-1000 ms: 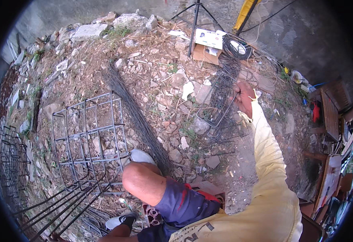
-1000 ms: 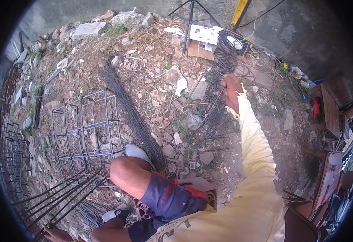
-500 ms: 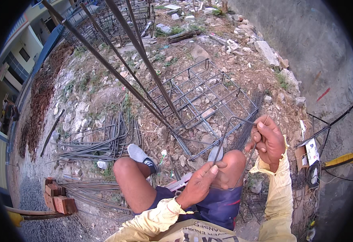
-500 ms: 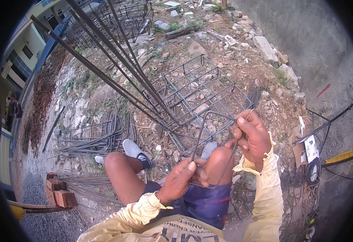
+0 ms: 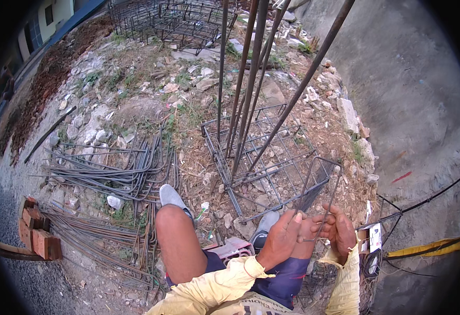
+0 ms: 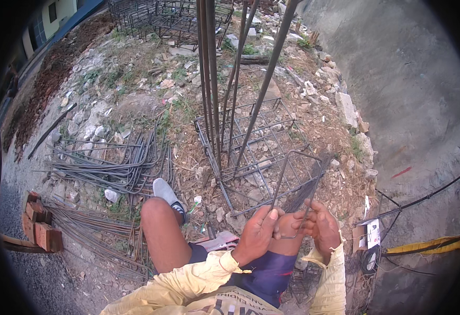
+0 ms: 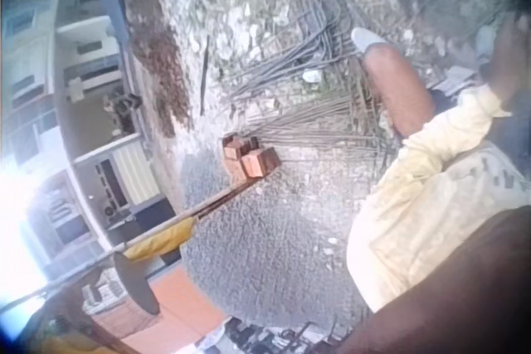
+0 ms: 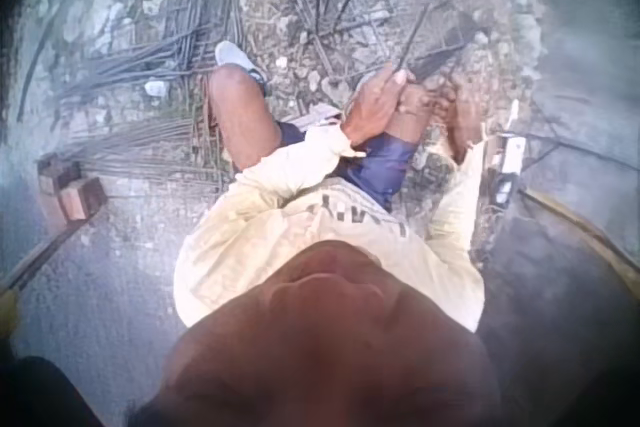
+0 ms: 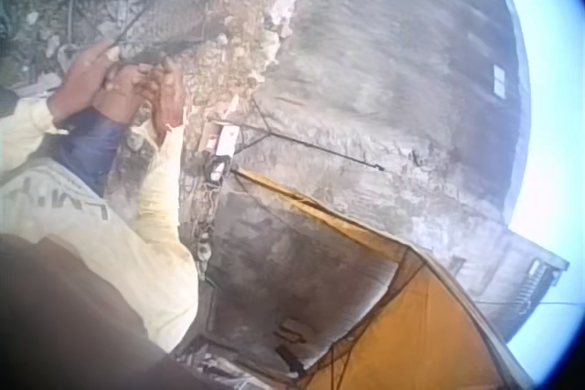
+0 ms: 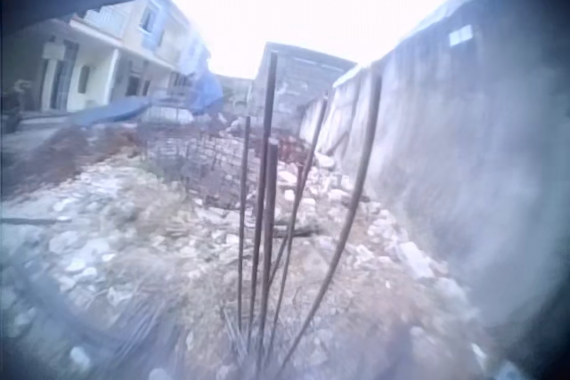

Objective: The person sits on the ground and uses pliers to tie wire around intersecting rebar rods, securing them into a cage-like structure. The person repeatedly wraps and twists wire to fasten the joints of the rebar framework.

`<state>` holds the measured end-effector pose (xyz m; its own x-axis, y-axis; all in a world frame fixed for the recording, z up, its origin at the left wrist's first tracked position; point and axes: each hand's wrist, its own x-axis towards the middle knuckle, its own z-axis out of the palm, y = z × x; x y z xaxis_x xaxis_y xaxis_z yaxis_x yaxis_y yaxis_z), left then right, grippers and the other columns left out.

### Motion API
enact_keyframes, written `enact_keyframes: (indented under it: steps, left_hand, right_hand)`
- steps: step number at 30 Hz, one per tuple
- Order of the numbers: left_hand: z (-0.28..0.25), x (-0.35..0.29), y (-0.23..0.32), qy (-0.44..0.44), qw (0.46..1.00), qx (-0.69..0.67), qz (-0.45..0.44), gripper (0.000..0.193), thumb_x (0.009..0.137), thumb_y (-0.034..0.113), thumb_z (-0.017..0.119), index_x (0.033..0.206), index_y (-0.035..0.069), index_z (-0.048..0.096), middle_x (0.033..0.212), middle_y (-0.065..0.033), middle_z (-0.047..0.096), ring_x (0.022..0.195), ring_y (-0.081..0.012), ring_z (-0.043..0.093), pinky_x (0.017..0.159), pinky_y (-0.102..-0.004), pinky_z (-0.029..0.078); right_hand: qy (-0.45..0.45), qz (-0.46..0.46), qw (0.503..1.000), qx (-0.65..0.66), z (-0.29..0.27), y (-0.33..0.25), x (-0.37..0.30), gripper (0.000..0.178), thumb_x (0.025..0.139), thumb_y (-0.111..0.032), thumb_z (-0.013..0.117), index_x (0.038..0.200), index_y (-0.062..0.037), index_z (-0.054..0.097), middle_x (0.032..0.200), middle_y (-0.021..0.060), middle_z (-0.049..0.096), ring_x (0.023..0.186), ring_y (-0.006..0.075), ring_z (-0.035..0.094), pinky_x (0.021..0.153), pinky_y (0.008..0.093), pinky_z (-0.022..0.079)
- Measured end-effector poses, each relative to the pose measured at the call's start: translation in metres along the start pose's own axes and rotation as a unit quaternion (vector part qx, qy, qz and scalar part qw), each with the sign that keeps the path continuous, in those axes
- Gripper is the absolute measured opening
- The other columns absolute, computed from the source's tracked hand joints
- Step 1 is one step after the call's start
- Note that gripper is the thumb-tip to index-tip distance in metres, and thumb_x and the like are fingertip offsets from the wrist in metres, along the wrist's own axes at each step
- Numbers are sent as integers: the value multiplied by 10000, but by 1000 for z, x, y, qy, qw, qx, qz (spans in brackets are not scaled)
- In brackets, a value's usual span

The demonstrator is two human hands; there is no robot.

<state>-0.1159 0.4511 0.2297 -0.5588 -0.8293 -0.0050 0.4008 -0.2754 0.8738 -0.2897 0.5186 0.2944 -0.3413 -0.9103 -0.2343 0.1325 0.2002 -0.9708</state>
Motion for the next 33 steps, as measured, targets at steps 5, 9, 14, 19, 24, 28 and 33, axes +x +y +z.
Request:
enact_keyframes:
  steps: [5, 9, 14, 19, 24, 28, 33]
  left_hand:
    - [11, 38, 73, -48, 987, -81, 127, 288, 1062, 260, 432, 1126, 11, 561, 762, 2, 524, 673, -65, 531, 646, -227, 473]
    - [29, 63, 192, -96, 936, 44, 335, 291, 1050, 257, 468, 1152, 10, 584, 809, 11, 555, 692, -50, 536, 650, -210, 476]
    - [27, 84, 328, -64, 906, 75, 411, 303, 1029, 270, 522, 1142, 1, 601, 761, 1, 590, 670, -61, 576, 596, -213, 478]
    - [-2, 90, 375, 37, 928, 171, 328, 362, 993, 338, 573, 1082, -7, 630, 752, -15, 613, 593, -62, 556, 518, -204, 444]
    - [-39, 108, 364, 128, 873, 224, 414, 361, 992, 336, 574, 1032, -15, 646, 761, -23, 610, 628, -75, 537, 562, -236, 444]
    - [-52, 148, 344, 178, 829, 109, 518, 333, 1028, 321, 501, 1118, 17, 604, 920, -52, 622, 800, -95, 566, 676, -252, 461]
    - [-37, 176, 330, 59, 878, -27, 474, 327, 1061, 308, 409, 1157, 46, 579, 837, -7, 621, 717, -84, 576, 622, -234, 472]
  right_hand:
    - [105, -288, 938, -161, 67, -56, 15, 403, 1056, -273, 440, 1316, 30, 490, 663, 3, 537, 592, 75, 524, 566, 241, 459]
    - [147, -475, 859, -121, 109, -159, 39, 329, 1058, -235, 434, 1237, 17, 546, 572, -50, 441, 473, 27, 398, 433, 205, 339]
    - [60, -501, 859, -83, 168, -284, 76, 287, 1019, -203, 483, 1170, 13, 595, 597, -66, 448, 483, 27, 398, 430, 216, 315]
    - [66, -472, 868, -142, 200, -327, 128, 260, 994, -198, 518, 1126, -3, 627, 576, -71, 432, 431, 25, 335, 372, 215, 249]
    - [66, -411, 903, -109, 221, -327, 128, 243, 984, -180, 515, 1095, -9, 647, 560, -65, 442, 374, 41, 335, 325, 234, 258]
    - [-40, -382, 922, -55, 226, -319, 149, 272, 1006, -218, 501, 1139, -11, 617, 534, -66, 402, 357, 42, 332, 311, 233, 259]
    - [-84, -429, 898, 45, 214, -313, 151, 269, 1002, -196, 493, 1161, -17, 617, 580, -64, 451, 374, 37, 354, 318, 227, 275]
